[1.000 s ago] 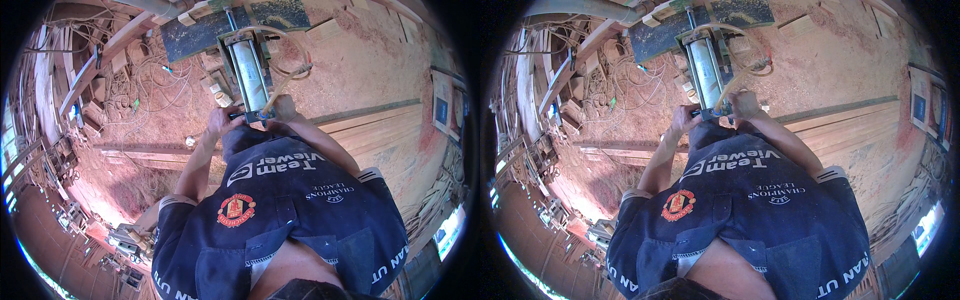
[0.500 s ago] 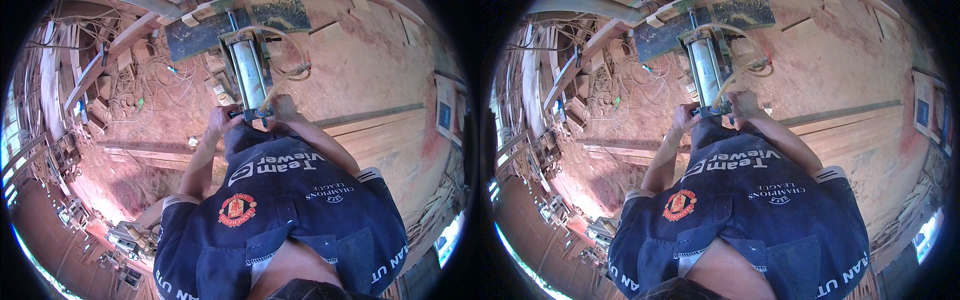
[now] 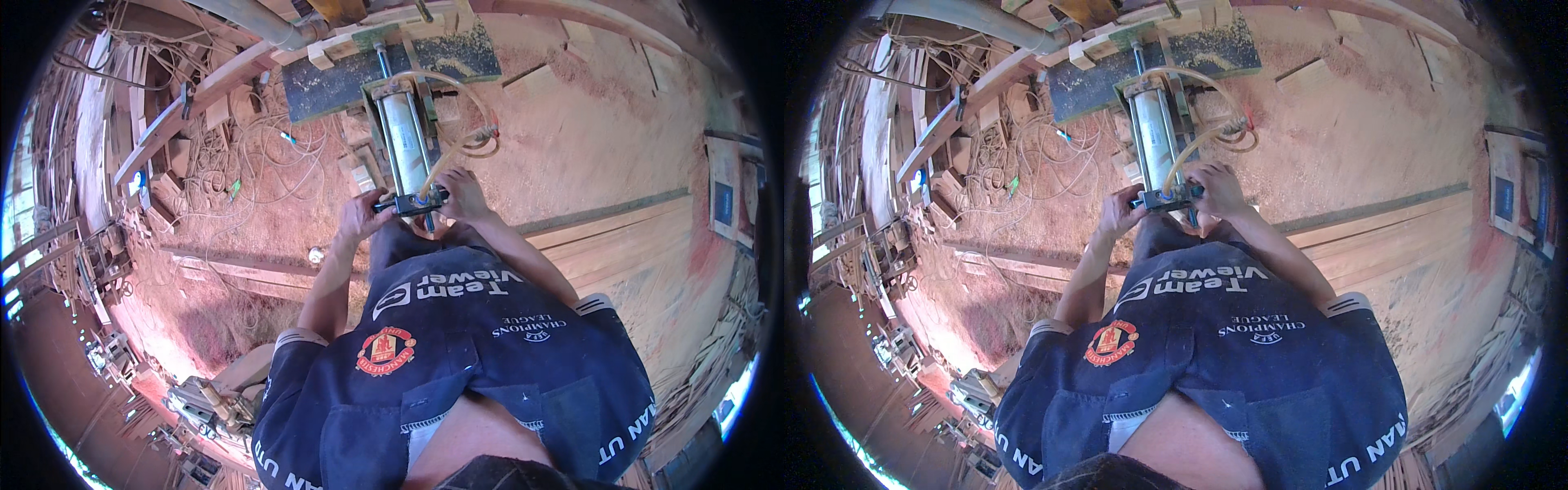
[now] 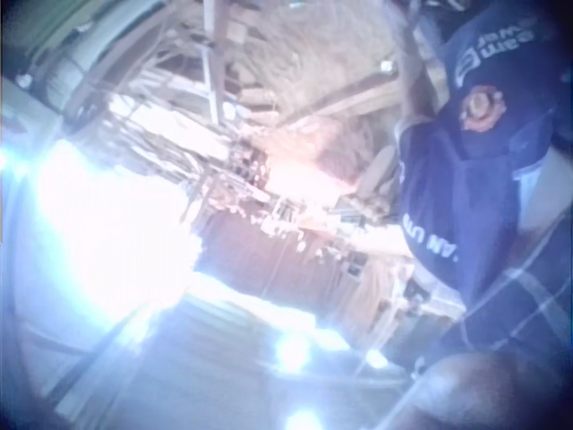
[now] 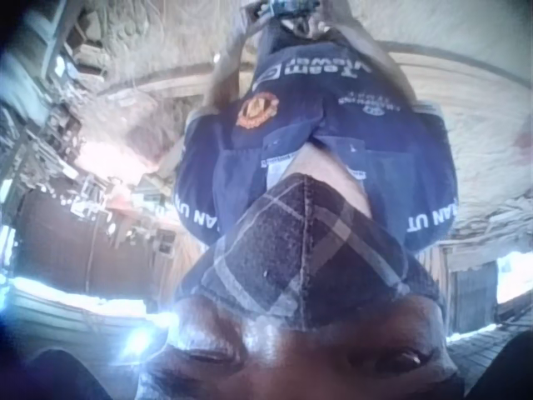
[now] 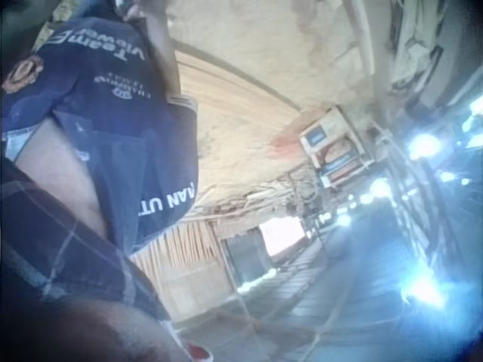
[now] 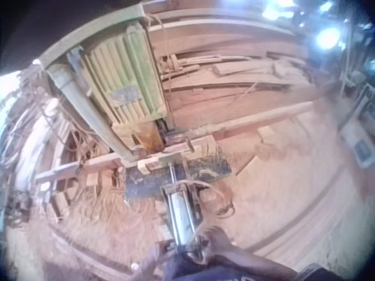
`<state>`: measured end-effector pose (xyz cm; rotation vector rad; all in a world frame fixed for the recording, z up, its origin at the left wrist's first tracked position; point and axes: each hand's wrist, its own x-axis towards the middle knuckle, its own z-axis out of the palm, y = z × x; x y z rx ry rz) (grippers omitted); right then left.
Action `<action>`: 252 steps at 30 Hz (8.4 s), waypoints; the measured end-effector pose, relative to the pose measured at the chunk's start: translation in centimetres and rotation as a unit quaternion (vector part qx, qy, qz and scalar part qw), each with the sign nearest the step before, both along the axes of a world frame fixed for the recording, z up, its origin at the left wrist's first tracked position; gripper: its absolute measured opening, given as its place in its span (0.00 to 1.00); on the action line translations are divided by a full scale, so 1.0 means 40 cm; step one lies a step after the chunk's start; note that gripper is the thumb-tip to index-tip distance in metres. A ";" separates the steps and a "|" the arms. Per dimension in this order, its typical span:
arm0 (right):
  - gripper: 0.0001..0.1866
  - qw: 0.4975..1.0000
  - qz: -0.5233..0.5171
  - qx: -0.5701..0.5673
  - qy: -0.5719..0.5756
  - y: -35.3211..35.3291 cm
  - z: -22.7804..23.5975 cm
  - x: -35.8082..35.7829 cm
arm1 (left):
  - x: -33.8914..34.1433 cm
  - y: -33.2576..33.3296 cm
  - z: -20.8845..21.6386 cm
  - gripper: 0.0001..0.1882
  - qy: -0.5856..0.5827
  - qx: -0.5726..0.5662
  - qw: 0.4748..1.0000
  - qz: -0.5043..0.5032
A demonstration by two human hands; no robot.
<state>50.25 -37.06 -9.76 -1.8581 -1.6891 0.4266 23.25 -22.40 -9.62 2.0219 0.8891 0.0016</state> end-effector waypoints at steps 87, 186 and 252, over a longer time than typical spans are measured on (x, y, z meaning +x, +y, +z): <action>0.12 0.648 -0.113 -0.036 0.752 0.077 0.205 0.580 | 0.842 0.035 0.633 0.49 -0.197 0.191 0.961 -0.034; 0.19 0.976 -0.150 -0.099 -0.119 0.203 0.263 0.890 | 0.117 0.965 -0.063 0.26 -0.120 0.131 0.907 0.382; 0.39 0.949 -0.266 -0.155 -0.068 0.761 0.002 0.437 | 0.330 0.811 0.053 0.45 -0.108 0.061 0.889 0.440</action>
